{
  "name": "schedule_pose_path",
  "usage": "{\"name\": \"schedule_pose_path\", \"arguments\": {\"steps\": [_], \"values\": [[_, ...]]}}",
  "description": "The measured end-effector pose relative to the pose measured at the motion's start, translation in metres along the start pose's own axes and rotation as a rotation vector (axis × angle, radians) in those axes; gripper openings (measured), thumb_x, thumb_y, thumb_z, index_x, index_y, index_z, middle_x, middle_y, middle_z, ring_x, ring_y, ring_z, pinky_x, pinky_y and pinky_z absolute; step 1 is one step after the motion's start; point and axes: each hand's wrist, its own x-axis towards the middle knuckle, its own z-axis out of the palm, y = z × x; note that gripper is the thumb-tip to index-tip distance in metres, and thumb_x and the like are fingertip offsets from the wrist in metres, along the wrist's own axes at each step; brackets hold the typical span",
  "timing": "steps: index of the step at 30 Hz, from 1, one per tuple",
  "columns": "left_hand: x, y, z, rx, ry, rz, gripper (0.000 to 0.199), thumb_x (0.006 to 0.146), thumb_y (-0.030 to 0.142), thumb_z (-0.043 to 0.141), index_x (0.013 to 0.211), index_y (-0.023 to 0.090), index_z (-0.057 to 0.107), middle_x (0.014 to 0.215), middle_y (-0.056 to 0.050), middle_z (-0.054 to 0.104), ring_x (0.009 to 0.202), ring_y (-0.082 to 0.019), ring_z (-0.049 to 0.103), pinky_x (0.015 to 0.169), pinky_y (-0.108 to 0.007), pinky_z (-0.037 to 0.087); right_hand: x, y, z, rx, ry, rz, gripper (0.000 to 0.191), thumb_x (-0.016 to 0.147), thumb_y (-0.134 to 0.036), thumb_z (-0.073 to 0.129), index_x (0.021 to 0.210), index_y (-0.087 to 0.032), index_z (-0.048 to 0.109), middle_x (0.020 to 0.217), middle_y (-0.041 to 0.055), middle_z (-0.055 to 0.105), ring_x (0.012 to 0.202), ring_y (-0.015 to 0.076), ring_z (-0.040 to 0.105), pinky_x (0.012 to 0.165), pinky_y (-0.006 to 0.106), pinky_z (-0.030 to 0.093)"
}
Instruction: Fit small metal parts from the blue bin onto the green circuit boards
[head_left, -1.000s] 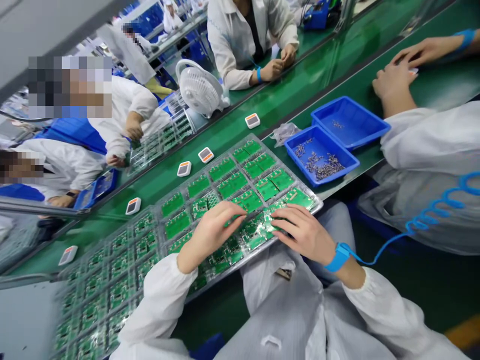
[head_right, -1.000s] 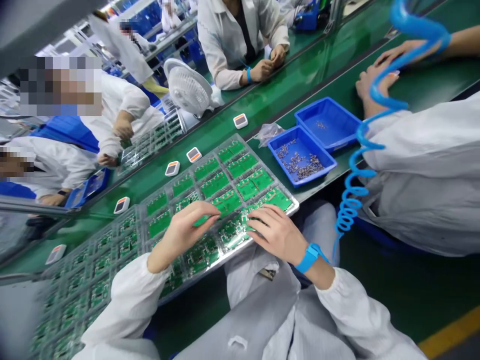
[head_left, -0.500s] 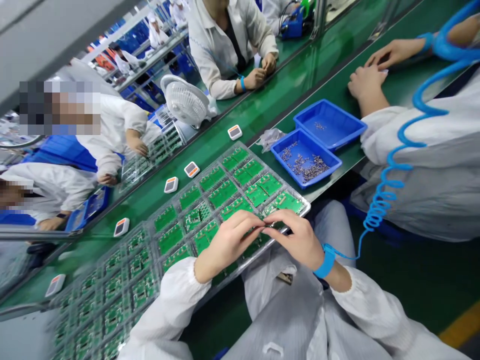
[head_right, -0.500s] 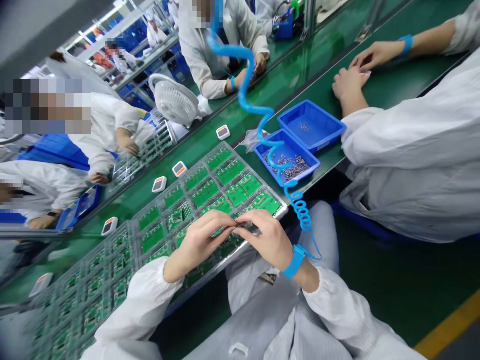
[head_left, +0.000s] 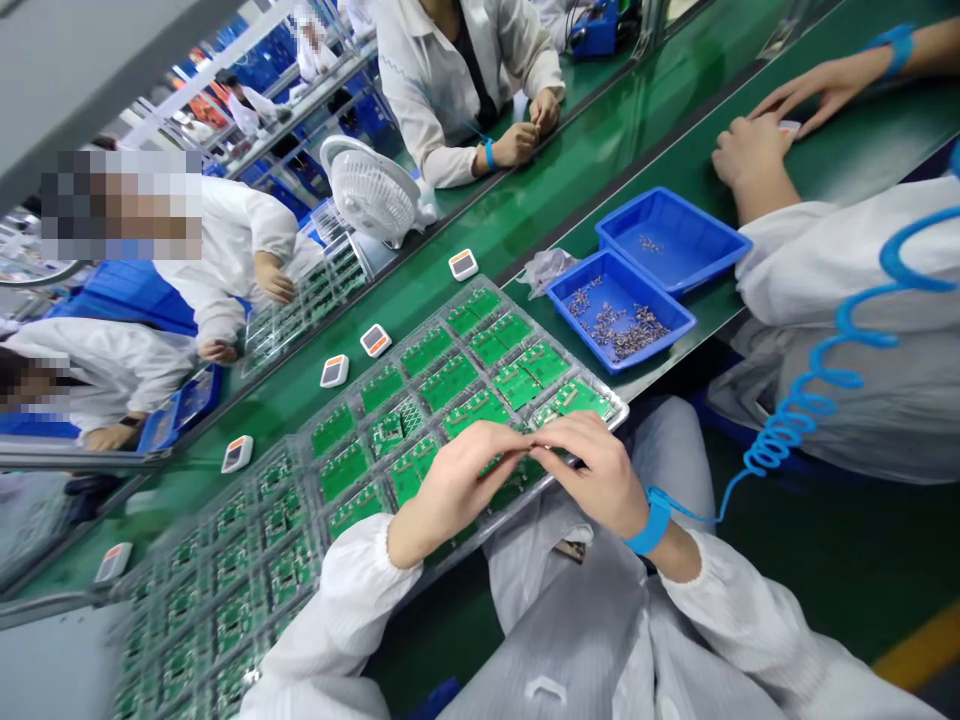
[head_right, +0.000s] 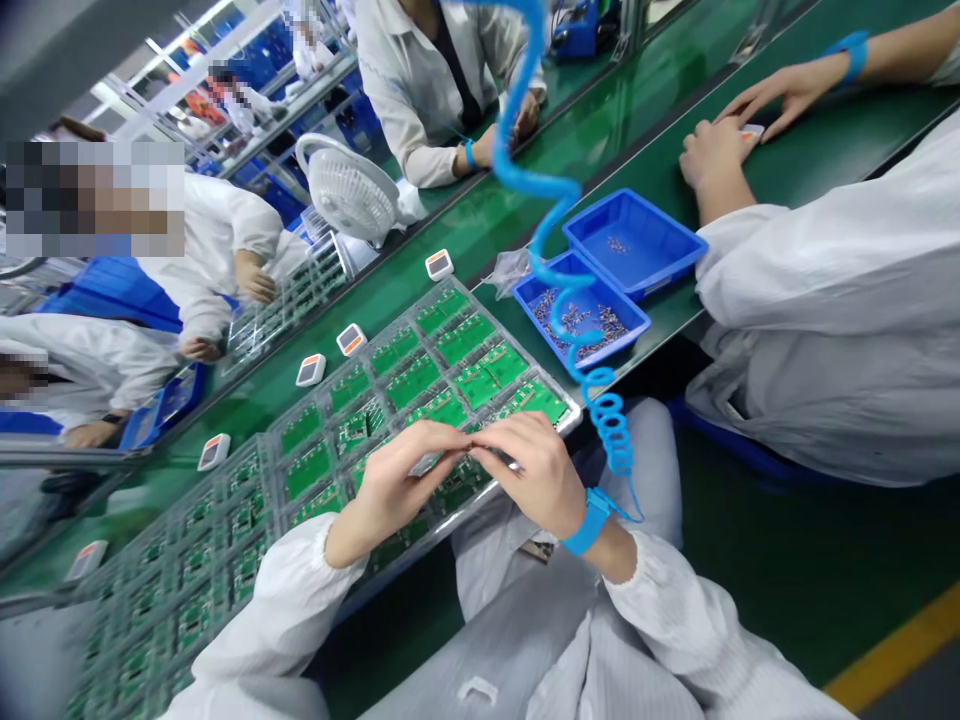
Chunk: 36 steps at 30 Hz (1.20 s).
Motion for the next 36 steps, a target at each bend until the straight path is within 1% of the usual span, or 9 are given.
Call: {"name": "schedule_pose_path", "arguments": {"steps": [4, 9, 12, 16, 22, 26, 30, 33, 36], "values": [[-0.001, -0.007, -0.004, 0.028, -0.043, -0.097, 0.032, 0.111, 0.025, 0.075, 0.141, 0.026, 0.067, 0.119, -0.006, 0.083, 0.106, -0.02, 0.082, 0.096, -0.034, 0.069, 0.002, 0.002, -0.006, -0.015, 0.017, -0.005, 0.006, 0.11, -0.02, 0.074, 0.11, -0.025, 0.077, 0.103, 0.0023, 0.087, 0.096, 0.0215, 0.083, 0.092, 0.043, 0.06], [-0.006, -0.04, 0.002, 0.252, -0.255, -0.148, 0.053, 0.107, 0.052, 0.077, 0.152, 0.024, 0.065, 0.156, -0.02, 0.07, 0.153, -0.041, 0.065, 0.127, -0.064, 0.057, 0.001, 0.016, -0.017, -0.209, -0.001, 0.039, 0.007, 0.11, -0.023, 0.072, 0.105, -0.025, 0.076, 0.104, 0.0049, 0.085, 0.102, 0.0265, 0.081, 0.098, 0.048, 0.057], [-0.009, -0.055, 0.011, 0.276, -0.315, -0.161, 0.07, 0.103, 0.06, 0.079, 0.161, 0.024, 0.06, 0.167, -0.021, 0.063, 0.164, -0.046, 0.054, 0.134, -0.071, 0.049, -0.004, 0.02, -0.019, -0.245, -0.06, 0.047, 0.005, 0.11, -0.022, 0.071, 0.106, -0.024, 0.075, 0.109, 0.0061, 0.084, 0.107, 0.0275, 0.08, 0.101, 0.05, 0.057], [-0.01, -0.058, 0.016, 0.259, -0.298, -0.129, 0.065, 0.107, 0.056, 0.075, 0.161, 0.025, 0.058, 0.168, -0.021, 0.062, 0.164, -0.043, 0.054, 0.135, -0.07, 0.048, -0.008, 0.016, -0.016, -0.182, -0.139, 0.01, 0.005, 0.109, -0.019, 0.071, 0.108, -0.023, 0.073, 0.118, 0.0058, 0.085, 0.109, 0.0267, 0.079, 0.105, 0.051, 0.058], [-0.005, -0.048, 0.013, 0.078, -0.281, -0.153, 0.04, 0.109, 0.045, 0.074, 0.142, 0.024, 0.066, 0.151, -0.019, 0.072, 0.153, -0.037, 0.065, 0.129, -0.065, 0.053, -0.008, 0.009, -0.009, -0.196, -0.27, -0.018, 0.007, 0.111, -0.022, 0.069, 0.11, -0.023, 0.075, 0.129, 0.0079, 0.083, 0.119, 0.0297, 0.077, 0.116, 0.059, 0.057], [0.0, -0.035, 0.006, -0.059, -0.282, -0.29, 0.024, 0.111, 0.035, 0.073, 0.133, 0.025, 0.069, 0.128, -0.009, 0.08, 0.12, -0.028, 0.078, 0.108, -0.046, 0.064, -0.008, 0.003, -0.008, -0.14, -0.254, -0.004, 0.01, 0.113, -0.023, 0.067, 0.114, -0.022, 0.077, 0.128, 0.0109, 0.08, 0.117, 0.0278, 0.079, 0.104, 0.05, 0.066], [0.003, -0.025, -0.003, -0.251, -0.228, -0.414, 0.019, 0.109, 0.033, 0.077, 0.126, 0.026, 0.074, 0.113, -0.004, 0.082, 0.1, -0.02, 0.079, 0.085, -0.031, 0.064, -0.009, -0.004, -0.006, 0.068, -0.291, 0.089, 0.01, 0.113, -0.023, 0.068, 0.112, -0.022, 0.078, 0.12, 0.0089, 0.079, 0.107, 0.0223, 0.081, 0.095, 0.039, 0.07], [-0.002, -0.016, -0.009, -0.366, -0.09, -0.504, 0.03, 0.107, 0.041, 0.08, 0.131, 0.024, 0.073, 0.112, -0.006, 0.08, 0.101, -0.02, 0.08, 0.08, -0.028, 0.066, -0.006, -0.011, -0.002, 0.255, -0.281, 0.203, 0.008, 0.11, -0.021, 0.071, 0.106, -0.021, 0.077, 0.108, 0.0057, 0.078, 0.094, 0.0177, 0.078, 0.08, 0.03, 0.068], [-0.018, 0.001, -0.012, -0.377, -0.008, -0.514, 0.041, 0.109, 0.048, 0.077, 0.142, 0.026, 0.07, 0.129, -0.011, 0.08, 0.119, -0.024, 0.081, 0.092, -0.032, 0.07, -0.001, -0.018, 0.001, 0.407, -0.235, 0.293, 0.008, 0.108, -0.021, 0.071, 0.102, -0.021, 0.076, 0.101, 0.0045, 0.077, 0.09, 0.0165, 0.075, 0.074, 0.028, 0.065]]}}
